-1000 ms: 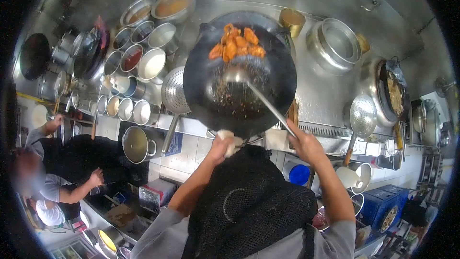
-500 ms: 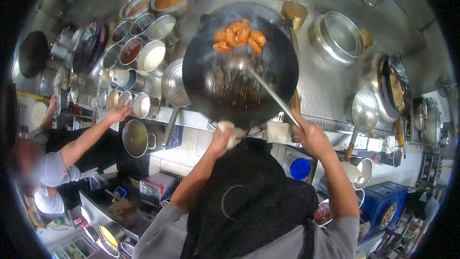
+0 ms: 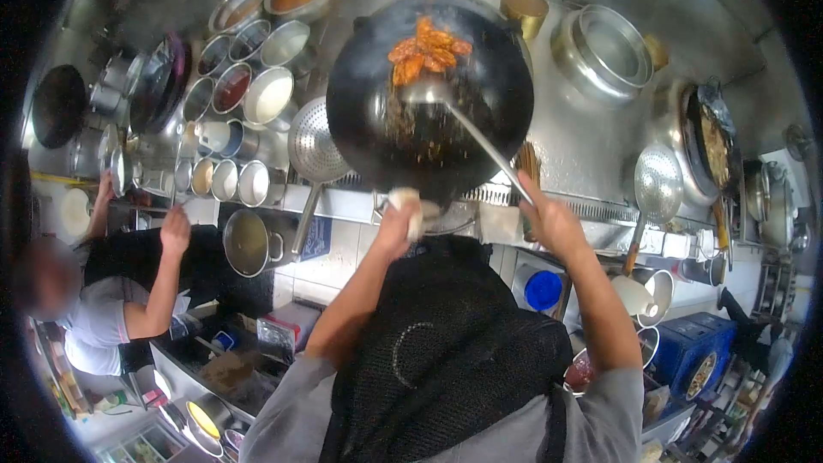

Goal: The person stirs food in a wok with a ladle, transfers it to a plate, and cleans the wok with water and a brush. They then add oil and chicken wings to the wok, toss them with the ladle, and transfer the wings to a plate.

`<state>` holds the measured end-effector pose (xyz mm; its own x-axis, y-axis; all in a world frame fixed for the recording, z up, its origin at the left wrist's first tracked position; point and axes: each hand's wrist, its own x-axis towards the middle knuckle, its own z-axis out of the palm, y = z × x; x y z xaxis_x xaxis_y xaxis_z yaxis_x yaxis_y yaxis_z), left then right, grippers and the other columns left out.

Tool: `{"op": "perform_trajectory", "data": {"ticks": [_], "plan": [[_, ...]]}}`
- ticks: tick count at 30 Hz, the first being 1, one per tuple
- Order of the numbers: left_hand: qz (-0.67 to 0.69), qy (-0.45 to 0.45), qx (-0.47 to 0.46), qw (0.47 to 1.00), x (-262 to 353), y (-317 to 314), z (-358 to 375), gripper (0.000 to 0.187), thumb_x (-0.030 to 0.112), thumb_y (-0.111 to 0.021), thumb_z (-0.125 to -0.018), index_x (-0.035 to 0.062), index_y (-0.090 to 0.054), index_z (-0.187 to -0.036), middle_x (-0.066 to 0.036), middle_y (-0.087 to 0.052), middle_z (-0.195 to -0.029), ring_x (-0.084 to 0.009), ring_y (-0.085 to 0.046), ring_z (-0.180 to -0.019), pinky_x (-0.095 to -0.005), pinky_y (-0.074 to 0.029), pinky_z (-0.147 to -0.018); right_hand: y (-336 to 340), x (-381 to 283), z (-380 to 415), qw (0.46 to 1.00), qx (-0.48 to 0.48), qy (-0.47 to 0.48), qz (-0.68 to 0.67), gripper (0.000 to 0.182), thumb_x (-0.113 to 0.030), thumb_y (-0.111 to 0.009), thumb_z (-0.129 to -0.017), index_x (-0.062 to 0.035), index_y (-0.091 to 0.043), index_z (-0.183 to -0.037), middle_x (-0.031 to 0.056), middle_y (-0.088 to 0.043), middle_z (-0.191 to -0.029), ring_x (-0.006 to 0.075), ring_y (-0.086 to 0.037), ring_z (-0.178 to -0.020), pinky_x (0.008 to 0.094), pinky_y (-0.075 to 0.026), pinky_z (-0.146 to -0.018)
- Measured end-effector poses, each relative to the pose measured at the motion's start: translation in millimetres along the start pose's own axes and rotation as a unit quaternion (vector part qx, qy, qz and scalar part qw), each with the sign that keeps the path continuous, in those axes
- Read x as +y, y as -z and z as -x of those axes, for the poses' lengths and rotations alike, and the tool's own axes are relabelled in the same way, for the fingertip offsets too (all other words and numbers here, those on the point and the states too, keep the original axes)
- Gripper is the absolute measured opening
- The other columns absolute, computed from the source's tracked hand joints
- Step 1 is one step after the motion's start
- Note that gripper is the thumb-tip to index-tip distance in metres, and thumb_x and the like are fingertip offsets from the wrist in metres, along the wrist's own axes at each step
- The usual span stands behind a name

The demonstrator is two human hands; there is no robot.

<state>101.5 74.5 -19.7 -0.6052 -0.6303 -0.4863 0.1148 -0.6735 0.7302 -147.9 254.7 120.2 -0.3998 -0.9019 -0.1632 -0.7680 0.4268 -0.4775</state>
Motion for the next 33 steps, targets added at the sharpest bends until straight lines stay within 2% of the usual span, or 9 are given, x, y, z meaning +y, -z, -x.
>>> {"op": "perform_trajectory", "data": {"ticks": [6,10,12,18,19,20,26,30,33], "plan": [[-0.082,0.057,0.007,0.995,84.1,-49.6,36.5,0.023,0.012,-0.053,-0.095,0.0005,-0.048,-0.114,-0.020,-0.066,-0.099,-0.0255,-0.071,-0.080,-0.0284,-0.053,-0.050,114.7,-33.5,43.2,0.985,-0.157,0.067,-0.030,0.050,-0.019,-0.060,-0.094,-0.0168,-0.049,-0.143,0.0246,-0.069,-0.091,0.0407,-0.068,-0.082,0.0487,-0.052,-0.078],[-0.019,0.052,-0.006,0.998,118.2,-66.5,-21.0,0.021,0.018,-0.053,-0.096,0.0028,-0.050,-0.110,-0.019,-0.068,-0.099,-0.0238,-0.069,-0.072,-0.0267,-0.046,-0.042,116.0,-50.8,0.1,0.985,-0.167,-0.033,-0.013,0.051,-0.021,-0.062,-0.093,-0.0213,-0.049,-0.143,0.0266,-0.067,-0.099,0.0421,-0.068,-0.087,0.0465,-0.051,-0.079],[-0.028,0.042,0.006,0.999,92.4,-65.4,-25.2,0.020,0.018,-0.053,-0.096,0.0037,-0.050,-0.109,-0.016,-0.067,-0.097,-0.0230,-0.069,-0.072,-0.0278,-0.048,-0.045,61.5,-21.3,-27.8,0.995,-0.066,0.005,0.068,0.052,-0.017,-0.062,-0.094,-0.0141,-0.047,-0.144,0.0246,-0.069,-0.083,0.0363,-0.069,-0.072,0.0482,-0.054,-0.072],[-0.083,-0.040,0.017,0.996,-6.2,-4.3,-19.7,0.037,0.007,-0.057,-0.092,0.0027,-0.047,-0.127,-0.016,-0.065,-0.110,-0.0271,-0.068,-0.096,-0.0376,-0.059,-0.068,-4.9,2.7,2.5,0.986,0.117,0.063,-0.099,0.050,-0.017,-0.062,-0.095,-0.0098,-0.048,-0.142,0.0271,-0.069,-0.095,0.0395,-0.070,-0.079,0.0460,-0.056,-0.072],[-0.015,0.010,-0.003,1.000,4.0,-6.4,-20.1,0.037,0.005,-0.060,-0.087,0.0034,-0.050,-0.123,-0.009,-0.061,-0.113,-0.0208,-0.062,-0.105,-0.0356,-0.053,-0.088,5.7,-5.1,13.8,0.988,0.077,0.007,-0.135,0.049,-0.016,-0.061,-0.096,-0.0083,-0.048,-0.142,0.0269,-0.069,-0.097,0.0352,-0.071,-0.081,0.0404,-0.054,-0.074],[-0.052,-0.034,0.044,0.997,12.0,-21.5,-29.1,0.030,0.008,-0.055,-0.092,0.0028,-0.047,-0.121,-0.021,-0.066,-0.109,-0.0280,-0.069,-0.089,-0.0335,-0.058,-0.062,14.8,-10.6,20.4,0.989,0.066,0.010,-0.132,0.049,-0.016,-0.061,-0.096,-0.0083,-0.048,-0.142,0.0269,-0.069,-0.097,0.0352,-0.071,-0.081,0.0404,-0.054,-0.074],[0.013,0.003,0.084,0.996,69.8,-58.4,-95.2,0.026,0.005,-0.056,-0.088,0.0011,-0.049,-0.113,-0.018,-0.065,-0.098,-0.0263,-0.067,-0.077,-0.0348,-0.055,-0.055,43.6,-1.9,20.3,0.986,0.035,-0.128,-0.099,0.050,-0.017,-0.058,-0.098,-0.0085,-0.045,-0.145,0.0249,-0.067,-0.086,0.0227,-0.064,-0.072,0.0349,-0.051,-0.071],[0.006,-0.022,0.100,0.995,51.7,-43.4,-120.9,0.034,0.000,-0.058,-0.083,-0.0002,-0.051,-0.116,-0.013,-0.061,-0.102,-0.0244,-0.065,-0.084,-0.0377,-0.055,-0.067,37.9,-9.2,-20.4,0.988,0.038,-0.140,-0.061,0.051,-0.016,-0.059,-0.096,-0.0105,-0.045,-0.145,0.0260,-0.067,-0.084,0.0303,-0.069,-0.075,0.0380,-0.051,-0.071],[-0.071,-0.032,0.068,0.995,50.8,-39.4,-126.5,0.034,0.000,-0.060,-0.082,-0.0003,-0.051,-0.116,-0.013,-0.061,-0.103,-0.0227,-0.064,-0.087,-0.0364,-0.054,-0.072,18.6,-50.4,-89.7,0.989,0.120,-0.025,-0.084,0.049,-0.014,-0.058,-0.096,-0.0101,-0.047,-0.144,0.0291,-0.065,-0.086,0.0397,-0.069,-0.080,0.0408,-0.052,-0.073]]}}
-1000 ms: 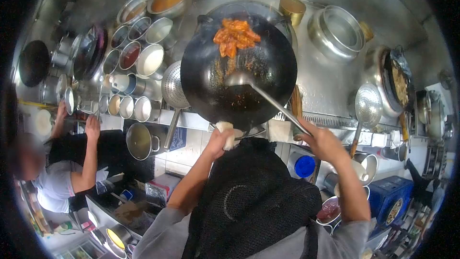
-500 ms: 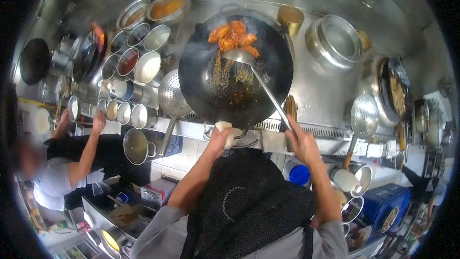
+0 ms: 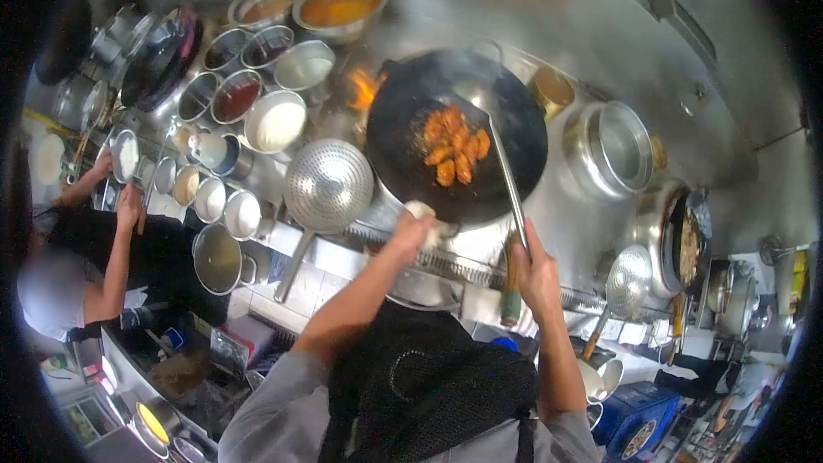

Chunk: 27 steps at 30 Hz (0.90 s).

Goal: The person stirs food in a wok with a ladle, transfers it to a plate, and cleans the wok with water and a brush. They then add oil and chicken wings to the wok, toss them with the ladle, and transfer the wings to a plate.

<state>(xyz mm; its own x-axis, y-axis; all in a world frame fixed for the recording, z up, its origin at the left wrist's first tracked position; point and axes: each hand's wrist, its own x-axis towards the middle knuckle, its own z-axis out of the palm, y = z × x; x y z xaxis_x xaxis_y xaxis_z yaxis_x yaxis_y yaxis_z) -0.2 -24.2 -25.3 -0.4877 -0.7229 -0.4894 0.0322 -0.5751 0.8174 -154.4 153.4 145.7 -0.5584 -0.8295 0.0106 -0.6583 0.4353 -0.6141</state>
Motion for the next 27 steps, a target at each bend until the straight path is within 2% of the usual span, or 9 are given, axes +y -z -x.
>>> {"op": "perform_trajectory", "data": {"ticks": [3,8,10,14,17,19,21,23,27], "plan": [[0.007,0.018,0.014,1.000,-0.8,-1.9,-3.1,0.043,0.004,-0.065,-0.079,-0.0042,-0.048,-0.119,-0.015,-0.064,-0.104,-0.0231,-0.065,-0.086,-0.0354,-0.055,-0.065,-39.5,-78.2,-96.0,0.999,0.008,0.038,-0.005,0.048,-0.019,-0.057,-0.098,-0.0124,-0.047,-0.144,0.0278,-0.061,-0.078,0.0272,-0.059,-0.062,0.0404,-0.049,-0.067],[-0.007,0.040,-0.062,0.997,33.1,10.1,11.1,0.036,0.015,-0.071,-0.085,-0.0044,-0.056,-0.111,-0.014,-0.065,-0.103,-0.0220,-0.064,-0.087,-0.0351,-0.054,-0.071,-107.5,-192.8,-250.9,0.986,0.018,0.110,0.121,0.047,-0.024,-0.056,-0.098,-0.0163,-0.048,-0.144,0.0305,-0.063,-0.087,0.0373,-0.064,-0.066,0.0453,-0.051,-0.069],[-0.041,-0.004,-0.100,0.994,5.6,15.4,-9.0,0.033,0.017,-0.070,-0.088,-0.0038,-0.059,-0.110,-0.011,-0.066,-0.101,-0.0202,-0.064,-0.089,-0.0351,-0.053,-0.078,-131.7,-230.4,-290.5,0.980,-0.050,0.073,0.180,0.052,-0.030,-0.052,-0.098,-0.0254,-0.040,-0.148,0.0260,-0.066,-0.112,0.0436,-0.062,-0.106,0.0529,-0.048,-0.094],[-0.078,-0.061,-0.119,0.988,-49.4,12.1,-44.2,0.032,0.020,-0.072,-0.087,-0.0016,-0.062,-0.109,-0.007,-0.067,-0.096,-0.0196,-0.063,-0.086,-0.0346,-0.051,-0.080,-166.8,-255.7,-351.0,0.970,-0.110,0.056,0.210,0.050,-0.028,-0.053,-0.098,-0.0266,-0.043,-0.146,0.0256,-0.064,-0.118,0.0416,-0.061,-0.111,0.0500,-0.049,-0.096],[-0.079,0.014,-0.120,0.990,-14.3,18.4,-23.6,0.072,0.035,-0.072,-0.087,-0.0147,-0.042,-0.129,-0.026,-0.051,-0.127,-0.0332,-0.052,-0.118,-0.0378,-0.039,-0.104,-150.3,-252.8,-326.8,0.966,-0.070,0.090,0.232,0.051,-0.026,-0.055,-0.096,-0.0202,-0.044,-0.146,0.0245,-0.066,-0.114,0.0428,-0.064,-0.103,0.0516,-0.051,-0.091],[-0.053,0.001,-0.149,0.987,-40.1,15.5,-36.5,0.087,0.037,-0.075,-0.084,-0.0194,-0.028,-0.132,-0.026,-0.051,-0.126,-0.0312,-0.054,-0.117,-0.0392,-0.044,-0.100,-132.0,-234.6,-280.1,0.975,-0.036,0.040,0.216,0.054,-0.024,-0.058,-0.096,-0.0145,-0.042,-0.147,0.0240,-0.068,-0.109,0.0376,-0.068,-0.099,0.0487,-0.052,-0.087],[0.082,0.071,-0.182,0.977,-23.5,17.9,-30.4,0.086,0.034,-0.079,-0.082,-0.0149,-0.029,-0.131,-0.023,-0.053,-0.123,-0.0272,-0.058,-0.110,-0.0394,-0.050,-0.090,-125.1,-131.7,-248.4,0.978,0.064,0.196,-0.003,0.055,-0.021,-0.061,-0.095,-0.0091,-0.044,-0.145,0.0233,-0.069,-0.103,0.0329,-0.070,-0.097,0.0458,-0.053,-0.085],[0.088,0.082,-0.070,0.990,-9.3,9.7,-16.5,0.072,0.022,-0.081,-0.077,-0.0063,-0.034,-0.123,-0.017,-0.057,-0.109,-0.0243,-0.060,-0.098,-0.0363,-0.054,-0.078,-39.3,-139.8,-153.2,0.935,-0.131,-0.194,-0.267,0.052,-0.019,-0.060,-0.095,-0.0150,-0.046,-0.145,0.0251,-0.068,-0.112,0.0345,-0.068,-0.106,0.0394,-0.052,-0.084],[0.107,0.040,-0.019,0.993,-49.3,3.7,-19.2,0.037,-0.003,-0.062,-0.083,0.0007,-0.045,-0.116,-0.014,-0.060,-0.099,-0.0284,-0.067,-0.083,-0.0420,-0.060,-0.070,1.9,-23.7,-18.3,0.992,0.028,0.018,0.121,0.048,-0.016,-0.059,-0.096,-0.0092,-0.047,-0.143,0.0274,-0.068,-0.102,0.0422,-0.067,-0.087,0.0424,-0.053,-0.077]]}}
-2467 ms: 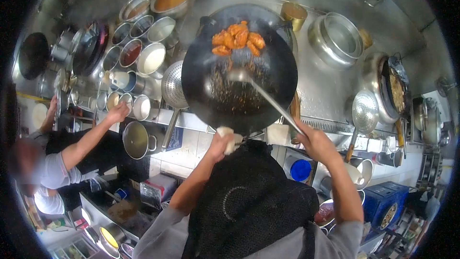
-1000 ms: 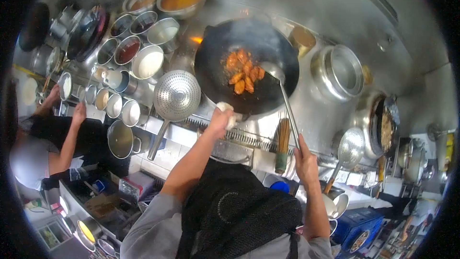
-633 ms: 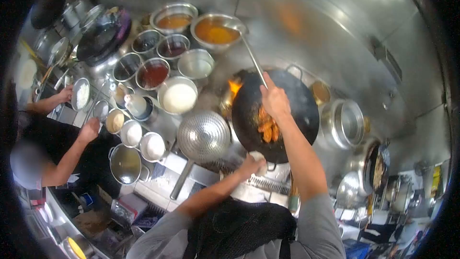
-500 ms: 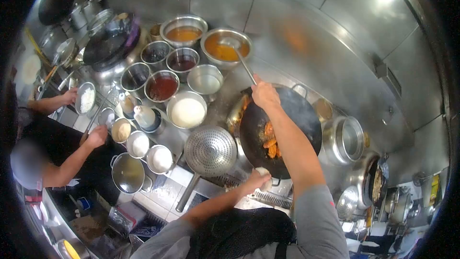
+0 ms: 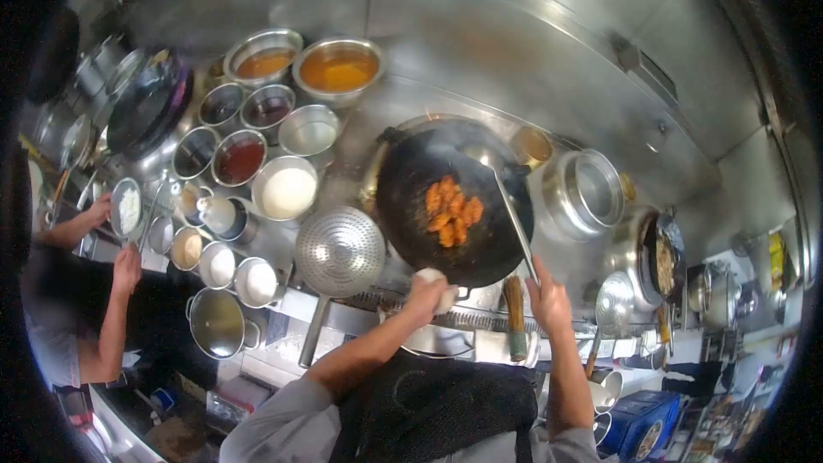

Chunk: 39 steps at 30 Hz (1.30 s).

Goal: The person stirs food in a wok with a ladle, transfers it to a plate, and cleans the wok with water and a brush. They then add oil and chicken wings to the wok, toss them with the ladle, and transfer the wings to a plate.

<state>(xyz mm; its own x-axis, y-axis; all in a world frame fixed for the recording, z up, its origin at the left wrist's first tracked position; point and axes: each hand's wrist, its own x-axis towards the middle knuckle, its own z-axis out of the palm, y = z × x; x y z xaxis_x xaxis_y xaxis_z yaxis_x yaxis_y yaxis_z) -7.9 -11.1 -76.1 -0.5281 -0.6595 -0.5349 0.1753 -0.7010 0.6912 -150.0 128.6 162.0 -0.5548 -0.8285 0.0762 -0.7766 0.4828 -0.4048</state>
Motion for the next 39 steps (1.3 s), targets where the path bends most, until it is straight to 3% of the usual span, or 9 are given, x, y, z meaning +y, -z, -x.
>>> {"op": "perform_trajectory", "data": {"ticks": [4,10,15,20,24,29,33,36,39], "plan": [[0.016,0.087,-0.035,0.995,22.4,9.4,8.7,0.019,0.001,-0.055,-0.087,0.0017,-0.051,-0.106,-0.014,-0.062,-0.095,-0.0277,-0.068,-0.079,-0.0432,-0.061,-0.064,35.8,-3.0,58.9,0.986,-0.107,-0.131,0.002,0.046,-0.013,-0.057,-0.096,-0.0095,-0.049,-0.141,0.0296,-0.067,-0.095,0.0477,-0.062,-0.080,0.0437,-0.053,-0.076],[0.025,0.086,-0.024,0.996,108.7,-21.3,152.0,0.018,0.004,-0.053,-0.090,0.0009,-0.052,-0.108,-0.016,-0.060,-0.102,-0.0272,-0.068,-0.081,-0.0421,-0.061,-0.067,123.0,29.6,119.6,0.957,-0.287,0.037,-0.030,0.052,-0.021,-0.064,-0.094,-0.0138,-0.049,-0.143,0.0199,-0.071,-0.098,0.0284,-0.071,-0.080,0.0429,-0.054,-0.079],[-0.038,-0.024,-0.035,0.998,45.7,-7.0,122.4,0.018,0.010,-0.055,-0.093,0.0007,-0.052,-0.109,-0.019,-0.067,-0.100,-0.0269,-0.068,-0.083,-0.0373,-0.060,-0.063,43.1,41.7,101.2,0.988,-0.156,0.020,-0.003,0.046,-0.022,-0.058,-0.095,-0.0139,-0.051,-0.140,0.0270,-0.065,-0.082,0.0432,-0.064,-0.076,0.0505,-0.049,-0.070],[-0.078,0.096,-0.082,0.989,6.1,48.7,176.3,0.027,0.003,-0.057,-0.089,0.0046,-0.052,-0.116,-0.010,-0.061,-0.107,-0.0238,-0.066,-0.094,-0.0382,-0.060,-0.071,51.1,49.2,136.6,0.989,-0.147,0.013,-0.022,0.049,-0.024,-0.060,-0.095,-0.0169,-0.049,-0.142,0.0260,-0.067,-0.083,0.0428,-0.066,-0.074,0.0502,-0.052,-0.072],[-0.062,0.051,-0.027,0.996,70.2,-3.0,196.4,0.025,0.008,-0.056,-0.091,0.0039,-0.050,-0.114,-0.021,-0.066,-0.107,-0.0309,-0.070,-0.091,-0.0350,-0.059,-0.064,135.6,16.6,138.2,0.934,-0.357,-0.024,-0.009,0.051,-0.027,-0.060,-0.096,-0.0205,-0.047,-0.145,0.0193,-0.070,-0.080,0.0322,-0.068,-0.068,0.0464,-0.055,-0.072],[-0.033,0.057,-0.082,0.994,98.6,-12.4,135.3,0.019,0.017,-0.051,-0.096,0.0038,-0.049,-0.111,-0.022,-0.068,-0.101,-0.0301,-0.070,-0.080,-0.0323,-0.056,-0.055,68.7,30.0,96.5,0.976,-0.181,0.109,0.046,0.046,-0.023,-0.058,-0.097,-0.0161,-0.051,-0.142,0.0169,-0.067,-0.068,0.0239,-0.064,-0.052,0.0428,-0.054,-0.064],[-0.047,0.031,-0.082,0.995,4.5,55.0,133.5,0.027,0.007,-0.057,-0.092,0.0054,-0.048,-0.118,-0.017,-0.064,-0.113,-0.0295,-0.068,-0.102,-0.0395,-0.061,-0.072,16.1,33.6,113.1,0.993,-0.084,0.025,-0.078,0.046,-0.022,-0.057,-0.098,-0.0103,-0.050,-0.142,0.0221,-0.069,-0.081,0.0282,-0.066,-0.063,0.0440,-0.054,-0.061],[-0.017,0.023,-0.094,0.995,22.7,48.4,168.4,0.029,0.003,-0.056,-0.090,0.0046,-0.047,-0.118,-0.019,-0.059,-0.119,-0.0306,-0.067,-0.101,-0.0396,-0.061,-0.073,38.7,-3.2,160.8,0.972,-0.119,-0.136,-0.151,0.046,-0.014,-0.058,-0.097,-0.0075,-0.049,-0.142,0.0284,-0.068,-0.102,0.0308,-0.072,-0.084,0.0446,-0.055,-0.075],[0.069,0.058,-0.076,0.993,65.6,14.9,170.5,0.026,0.004,-0.054,-0.091,0.0026,-0.049,-0.116,-0.021,-0.060,-0.115,-0.0329,-0.068,-0.091,-0.0366,-0.060,-0.067,18.3,-14.0,185.0,0.981,-0.025,-0.107,-0.163,0.047,-0.012,-0.058,-0.097,-0.0086,-0.047,-0.143,0.0294,-0.067,-0.100,0.0355,-0.072,-0.086,0.0456,-0.053,-0.074]]}}
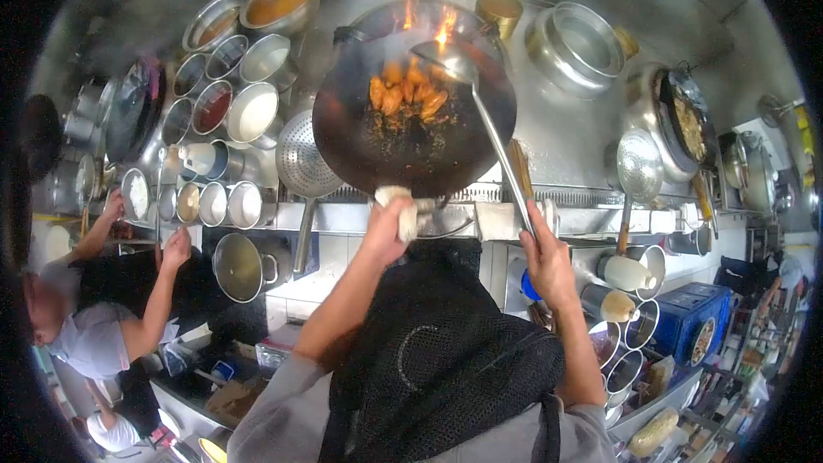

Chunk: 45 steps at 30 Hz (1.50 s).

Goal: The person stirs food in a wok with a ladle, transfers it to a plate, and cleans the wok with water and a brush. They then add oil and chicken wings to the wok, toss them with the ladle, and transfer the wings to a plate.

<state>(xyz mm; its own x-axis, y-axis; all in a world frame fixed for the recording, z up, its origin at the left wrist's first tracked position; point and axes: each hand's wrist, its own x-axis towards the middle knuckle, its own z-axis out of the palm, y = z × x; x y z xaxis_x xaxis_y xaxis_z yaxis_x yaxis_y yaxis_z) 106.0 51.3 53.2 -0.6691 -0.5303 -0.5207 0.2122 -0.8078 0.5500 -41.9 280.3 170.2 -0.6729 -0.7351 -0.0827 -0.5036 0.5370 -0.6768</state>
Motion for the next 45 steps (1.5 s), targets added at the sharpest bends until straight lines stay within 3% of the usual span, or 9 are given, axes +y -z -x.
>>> {"op": "perform_trajectory", "data": {"ticks": [9,13,15,17,20,23,29,40,45], "plan": [[0.000,0.004,-0.053,0.999,51.7,-37.3,7.5,0.017,0.011,-0.053,-0.095,0.0007,-0.053,-0.108,-0.015,-0.065,-0.097,-0.0269,-0.067,-0.075,-0.0349,-0.052,-0.053,-16.6,-50.7,-40.6,0.984,0.173,0.024,0.045,0.056,-0.016,-0.052,-0.100,-0.0138,-0.031,-0.152,0.0284,-0.066,-0.084,0.0447,-0.068,-0.073,0.0494,-0.050,-0.064],[-0.229,-0.234,-0.067,0.943,5.8,-3.0,-18.6,0.042,0.004,-0.061,-0.089,0.0004,-0.039,-0.125,-0.011,-0.059,-0.106,-0.0197,-0.063,-0.090,-0.0357,-0.056,-0.070,-39.1,-40.0,-69.1,0.971,0.186,0.038,0.147,0.058,-0.018,-0.048,-0.101,-0.0092,-0.024,-0.154,0.0255,-0.066,-0.075,0.0412,-0.066,-0.062,0.0509,-0.050,-0.053],[-0.347,-0.303,-0.027,0.887,11.1,2.6,-18.1,0.052,0.001,-0.062,-0.086,0.0013,-0.032,-0.128,-0.010,-0.057,-0.105,-0.0179,-0.060,-0.090,-0.0330,-0.054,-0.072,-54.0,-55.2,-63.7,0.990,0.129,0.059,-0.009,0.057,-0.019,-0.044,-0.103,-0.0056,-0.021,-0.154,0.0177,-0.067,-0.075,0.0309,-0.065,-0.056,0.0455,-0.052,-0.048],[-0.393,-0.365,-0.008,0.844,12.7,12.0,-29.3,0.050,0.001,-0.061,-0.084,0.0006,-0.033,-0.126,-0.010,-0.057,-0.103,-0.0180,-0.060,-0.085,-0.0319,-0.053,-0.071,-59.3,-86.8,-42.2,0.914,-0.051,-0.140,-0.377,0.060,-0.030,-0.042,-0.105,-0.0051,-0.019,-0.155,0.0046,-0.053,-0.071,0.0124,-0.050,-0.048,0.0301,-0.046,-0.041],[-0.289,-0.214,0.007,0.933,24.4,12.4,-22.9,0.042,0.000,-0.058,-0.083,0.0036,-0.039,-0.120,-0.007,-0.056,-0.094,-0.0158,-0.058,-0.079,-0.0330,-0.053,-0.065,-50.2,-107.5,-53.3,0.778,-0.109,-0.225,-0.576,0.055,-0.030,-0.047,-0.105,-0.0129,-0.026,-0.152,0.0016,-0.048,-0.072,0.0086,-0.042,-0.047,0.0266,-0.039,-0.041],[-0.208,-0.087,-0.039,0.973,29.1,19.1,-1.6,0.038,0.003,-0.057,-0.084,-0.0019,-0.044,-0.119,-0.012,-0.059,-0.099,-0.0182,-0.060,-0.083,-0.0329,-0.052,-0.069,-50.5,-101.0,-63.4,0.628,-0.156,-0.298,-0.702,0.015,-0.030,-0.046,-0.105,-0.0145,-0.046,-0.106,-0.0010,-0.047,-0.071,0.0024,-0.039,-0.048,0.0223,-0.035,-0.042],[-0.067,0.055,-0.050,0.995,39.0,11.8,-16.1,0.017,0.007,-0.054,-0.092,0.0038,-0.051,-0.109,-0.015,-0.063,-0.093,-0.0310,-0.070,-0.077,-0.0363,-0.058,-0.057,-41.0,-91.1,-53.4,0.603,-0.182,-0.332,-0.702,0.040,-0.039,-0.046,-0.104,-0.0127,-0.043,-0.074,-0.0100,-0.036,-0.052,0.0019,-0.035,-0.040,0.0204,-0.031,-0.037],[0.023,0.073,-0.055,0.996,57.6,-28.4,-24.6,0.019,0.016,-0.051,-0.096,0.0042,-0.050,-0.111,-0.017,-0.064,-0.096,-0.0308,-0.068,-0.070,-0.0355,-0.053,-0.050,-2.5,-90.3,-51.8,0.609,-0.171,-0.272,-0.725,0.006,-0.020,-0.050,-0.103,-0.0156,-0.047,-0.100,-0.0044,-0.045,-0.073,-0.0028,-0.040,-0.045,0.0166,-0.034,-0.036],[0.006,0.103,-0.035,0.994,55.1,-37.3,-17.0,0.014,0.015,-0.053,-0.098,0.0025,-0.053,-0.103,-0.015,-0.062,-0.087,-0.0267,-0.066,-0.072,-0.0411,-0.058,-0.058,4.2,-80.9,-61.2,0.485,-0.182,-0.309,-0.797,0.012,-0.017,-0.046,-0.103,-0.0096,-0.043,-0.094,-0.0036,-0.044,-0.073,-0.0018,-0.043,-0.045,0.0172,-0.037,-0.037]]}}
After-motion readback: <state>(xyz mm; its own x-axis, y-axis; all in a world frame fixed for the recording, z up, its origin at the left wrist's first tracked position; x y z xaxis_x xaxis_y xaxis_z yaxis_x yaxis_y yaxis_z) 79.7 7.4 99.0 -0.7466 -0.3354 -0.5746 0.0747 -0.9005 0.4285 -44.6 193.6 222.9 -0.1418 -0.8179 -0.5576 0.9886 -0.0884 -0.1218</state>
